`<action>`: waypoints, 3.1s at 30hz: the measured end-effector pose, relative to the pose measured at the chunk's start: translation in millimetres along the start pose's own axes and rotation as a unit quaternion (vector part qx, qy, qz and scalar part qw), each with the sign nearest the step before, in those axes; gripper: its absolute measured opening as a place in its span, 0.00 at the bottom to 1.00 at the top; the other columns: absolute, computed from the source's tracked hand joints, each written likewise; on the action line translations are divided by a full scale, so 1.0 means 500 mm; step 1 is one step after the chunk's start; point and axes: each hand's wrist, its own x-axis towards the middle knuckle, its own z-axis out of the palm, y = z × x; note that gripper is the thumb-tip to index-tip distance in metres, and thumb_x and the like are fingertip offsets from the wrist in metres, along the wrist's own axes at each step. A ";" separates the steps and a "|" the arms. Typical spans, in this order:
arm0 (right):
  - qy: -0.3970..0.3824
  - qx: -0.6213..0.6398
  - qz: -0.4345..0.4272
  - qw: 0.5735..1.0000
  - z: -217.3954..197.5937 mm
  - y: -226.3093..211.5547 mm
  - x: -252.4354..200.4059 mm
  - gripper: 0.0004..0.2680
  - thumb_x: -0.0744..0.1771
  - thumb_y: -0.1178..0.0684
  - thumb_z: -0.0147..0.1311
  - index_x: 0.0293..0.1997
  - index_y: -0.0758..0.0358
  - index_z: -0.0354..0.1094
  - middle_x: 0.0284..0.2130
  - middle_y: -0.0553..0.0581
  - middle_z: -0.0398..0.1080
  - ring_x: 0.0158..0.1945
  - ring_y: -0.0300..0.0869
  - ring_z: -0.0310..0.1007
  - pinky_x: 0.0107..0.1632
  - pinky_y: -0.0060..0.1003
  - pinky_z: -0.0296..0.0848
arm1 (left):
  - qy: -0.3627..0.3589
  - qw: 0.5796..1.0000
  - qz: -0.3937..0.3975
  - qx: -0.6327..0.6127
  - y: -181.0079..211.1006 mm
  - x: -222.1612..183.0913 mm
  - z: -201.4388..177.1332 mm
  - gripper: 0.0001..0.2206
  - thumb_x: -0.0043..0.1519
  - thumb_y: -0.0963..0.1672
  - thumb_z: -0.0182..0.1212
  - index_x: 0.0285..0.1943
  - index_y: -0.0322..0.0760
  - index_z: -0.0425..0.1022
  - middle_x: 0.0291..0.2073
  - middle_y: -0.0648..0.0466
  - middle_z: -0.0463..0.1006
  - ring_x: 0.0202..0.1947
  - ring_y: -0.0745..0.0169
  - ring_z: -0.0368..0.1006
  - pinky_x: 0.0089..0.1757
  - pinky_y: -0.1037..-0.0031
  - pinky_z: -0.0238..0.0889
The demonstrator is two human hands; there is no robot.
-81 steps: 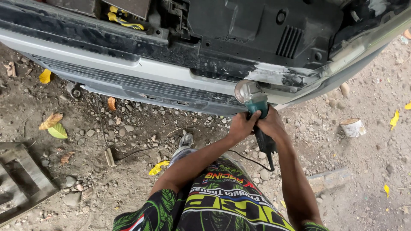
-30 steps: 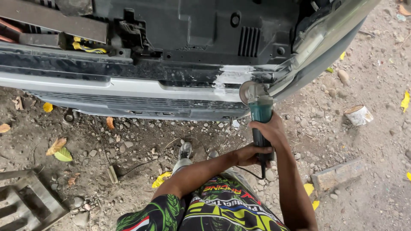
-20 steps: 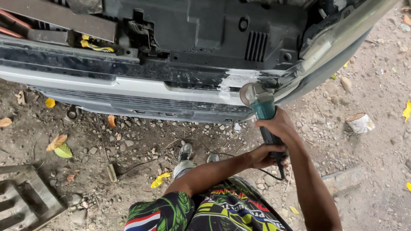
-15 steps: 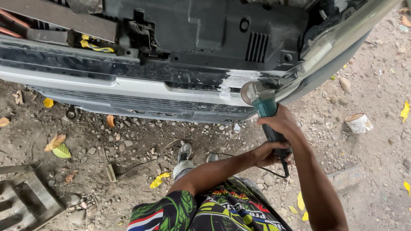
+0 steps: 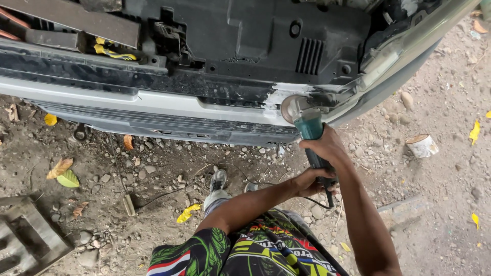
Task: Grinding a white patch on a car bumper using an angle grinder.
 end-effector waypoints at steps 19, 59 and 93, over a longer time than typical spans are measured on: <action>0.030 -0.007 -0.035 0.999 -0.008 -0.020 -0.007 0.28 0.51 0.45 0.70 0.54 0.62 0.70 0.45 0.64 0.78 0.48 0.51 0.79 0.53 0.44 0.75 | -0.001 1.000 -0.002 0.006 0.000 0.012 -0.038 0.08 0.64 0.43 0.61 0.47 0.33 0.73 0.33 0.51 0.74 0.30 0.60 0.72 0.44 0.59 0.74; 0.013 -0.020 -0.035 0.999 0.021 -0.011 -0.004 0.27 0.52 0.44 0.69 0.53 0.61 0.69 0.43 0.61 0.76 0.44 0.49 0.79 0.50 0.45 0.77 | -0.057 0.998 0.022 -0.006 0.013 -0.019 -0.017 0.09 0.63 0.41 0.63 0.49 0.31 0.74 0.33 0.52 0.75 0.30 0.60 0.73 0.42 0.59 0.73; -0.006 -0.042 -0.046 0.998 0.017 -0.079 0.016 0.27 0.52 0.45 0.70 0.53 0.58 0.70 0.44 0.59 0.78 0.46 0.48 0.79 0.53 0.46 0.76 | -0.012 0.999 0.046 0.007 0.067 -0.029 -0.004 0.10 0.62 0.43 0.62 0.49 0.31 0.73 0.33 0.51 0.74 0.31 0.59 0.72 0.43 0.58 0.74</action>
